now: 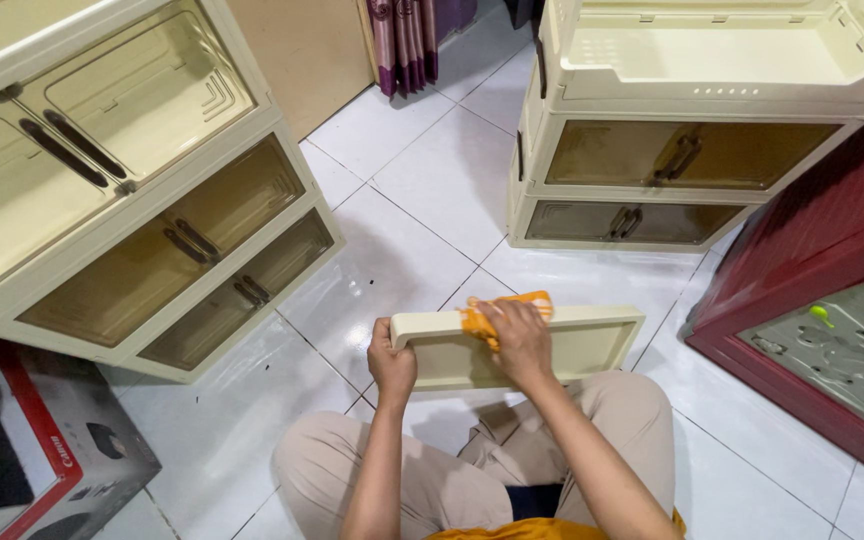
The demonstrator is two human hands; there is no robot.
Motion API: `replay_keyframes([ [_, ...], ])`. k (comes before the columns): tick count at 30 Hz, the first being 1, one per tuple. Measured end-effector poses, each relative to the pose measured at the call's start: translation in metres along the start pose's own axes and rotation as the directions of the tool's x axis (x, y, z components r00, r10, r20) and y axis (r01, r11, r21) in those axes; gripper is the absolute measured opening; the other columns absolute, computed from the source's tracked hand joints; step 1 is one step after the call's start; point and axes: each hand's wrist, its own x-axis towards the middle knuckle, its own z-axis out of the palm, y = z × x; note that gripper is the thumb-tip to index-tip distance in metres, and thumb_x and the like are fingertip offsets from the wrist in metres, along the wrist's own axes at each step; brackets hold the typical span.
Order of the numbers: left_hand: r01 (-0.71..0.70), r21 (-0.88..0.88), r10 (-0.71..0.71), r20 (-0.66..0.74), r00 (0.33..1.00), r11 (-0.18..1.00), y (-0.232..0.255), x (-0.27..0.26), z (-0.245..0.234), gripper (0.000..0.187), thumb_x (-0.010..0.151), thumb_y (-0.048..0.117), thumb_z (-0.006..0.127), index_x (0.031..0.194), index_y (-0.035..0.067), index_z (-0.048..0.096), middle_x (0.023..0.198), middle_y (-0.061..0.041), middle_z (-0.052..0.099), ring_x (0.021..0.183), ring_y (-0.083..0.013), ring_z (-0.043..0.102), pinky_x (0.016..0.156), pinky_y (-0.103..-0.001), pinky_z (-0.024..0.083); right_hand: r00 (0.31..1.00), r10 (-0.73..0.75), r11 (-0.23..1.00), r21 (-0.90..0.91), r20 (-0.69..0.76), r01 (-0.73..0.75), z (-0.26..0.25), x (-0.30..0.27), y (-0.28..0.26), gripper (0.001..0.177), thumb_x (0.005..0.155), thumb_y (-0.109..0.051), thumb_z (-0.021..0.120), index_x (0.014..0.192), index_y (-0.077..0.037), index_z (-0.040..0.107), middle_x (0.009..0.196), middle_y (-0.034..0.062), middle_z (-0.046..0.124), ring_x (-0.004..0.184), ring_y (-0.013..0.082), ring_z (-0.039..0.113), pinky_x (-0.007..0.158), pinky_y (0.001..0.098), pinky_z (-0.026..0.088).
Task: The person sits on the floor and wipes a beige plastic tray with an orange cloth, cleaning both sides and edges. After cleaning, the person places the tray on top of a plastic storage unit and adjusts the unit's position.
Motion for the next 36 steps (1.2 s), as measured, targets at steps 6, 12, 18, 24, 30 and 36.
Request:
replay_keyframes([
  [6, 0.024, 0.051, -0.024, 0.0, 1.0, 0.998, 0.005, -0.005, 0.003, 0.023, 0.08, -0.007, 0.056, 0.096, 0.008, 0.063, 0.084, -0.007, 0.074, 0.079, -0.0194, 0.071, 0.076, -0.03, 0.052, 0.986, 0.146, 0.986, -0.064, -0.078, -0.152, 0.002, -0.021, 0.044, 0.066, 0.056, 0.005, 0.077, 0.119, -0.014, 0.068, 0.115, 0.0079, 0.068, 0.113, 0.0306, 0.063, 0.106, 0.0493, 0.045],
  [12, 0.012, 0.081, -0.011, -0.015, 1.0, 0.997, 0.009, -0.002, 0.0, 0.027, 0.078, -0.007, 0.054, 0.098, 0.008, 0.065, 0.086, -0.007, 0.076, 0.08, -0.0188, 0.072, 0.076, -0.032, 0.054, 0.988, 0.026, 0.999, -0.018, -0.153, -0.029, 0.021, 0.001, -0.024, 0.066, 0.056, 0.001, 0.074, 0.121, -0.009, 0.068, 0.113, 0.0163, 0.068, 0.108, 0.0358, 0.063, 0.102, 0.0507, 0.046],
  [18, -0.013, -0.032, 0.013, 0.009, 1.0, 0.999, 0.001, 0.005, -0.005, 0.026, 0.077, -0.01, 0.054, 0.095, 0.005, 0.066, 0.083, -0.005, 0.074, 0.078, -0.0154, 0.068, 0.076, -0.029, 0.054, 0.98, -0.154, 0.988, -0.027, -0.125, 0.152, 0.013, 0.016, -0.072, 0.063, 0.071, -0.002, 0.073, 0.134, -0.007, 0.063, 0.116, 0.0173, 0.066, 0.109, 0.036, 0.064, 0.102, 0.0496, 0.048],
  [24, -0.121, -0.033, 0.12, -0.031, 0.992, 0.992, -0.019, 0.019, -0.021, 0.028, 0.076, -0.014, 0.051, 0.095, 0.002, 0.064, 0.084, -0.005, 0.069, 0.08, -0.0114, 0.063, 0.078, -0.026, 0.051, 0.993, -0.012, 0.995, -0.101, -0.119, 0.0, 0.009, -0.008, 0.012, 0.063, 0.064, 0.0, 0.075, 0.126, -0.008, 0.064, 0.113, 0.0112, 0.069, 0.11, 0.0304, 0.065, 0.103, 0.0501, 0.047],
  [30, -0.183, -0.049, 0.182, -0.013, 0.983, 0.982, -0.038, 0.03, -0.03, 0.023, 0.078, -0.013, 0.052, 0.093, 0.001, 0.062, 0.082, -0.007, 0.07, 0.077, -0.0112, 0.063, 0.076, -0.025, 0.052, 0.908, 0.418, 0.872, -0.273, -0.016, -0.406, -0.009, -0.066, 0.145, 0.066, 0.056, -0.001, 0.082, 0.119, -0.016, 0.068, 0.119, 0.002, 0.068, 0.113, 0.0278, 0.063, 0.099, 0.0529, 0.046],
  [36, -0.12, 0.135, 0.124, -0.026, 0.992, 0.984, -0.049, 0.043, -0.024, 0.033, 0.076, -0.008, 0.056, 0.105, 0.004, 0.065, 0.092, -0.008, 0.072, 0.089, -0.0181, 0.066, 0.093, -0.036, 0.046, 0.85, 0.524, 0.829, -0.194, -0.057, -0.524, -0.002, -0.077, 0.187, 0.058, 0.07, 0.002, 0.079, 0.123, -0.021, 0.07, 0.13, -0.0004, 0.065, 0.102, 0.0303, 0.065, 0.088, 0.043, 0.055],
])
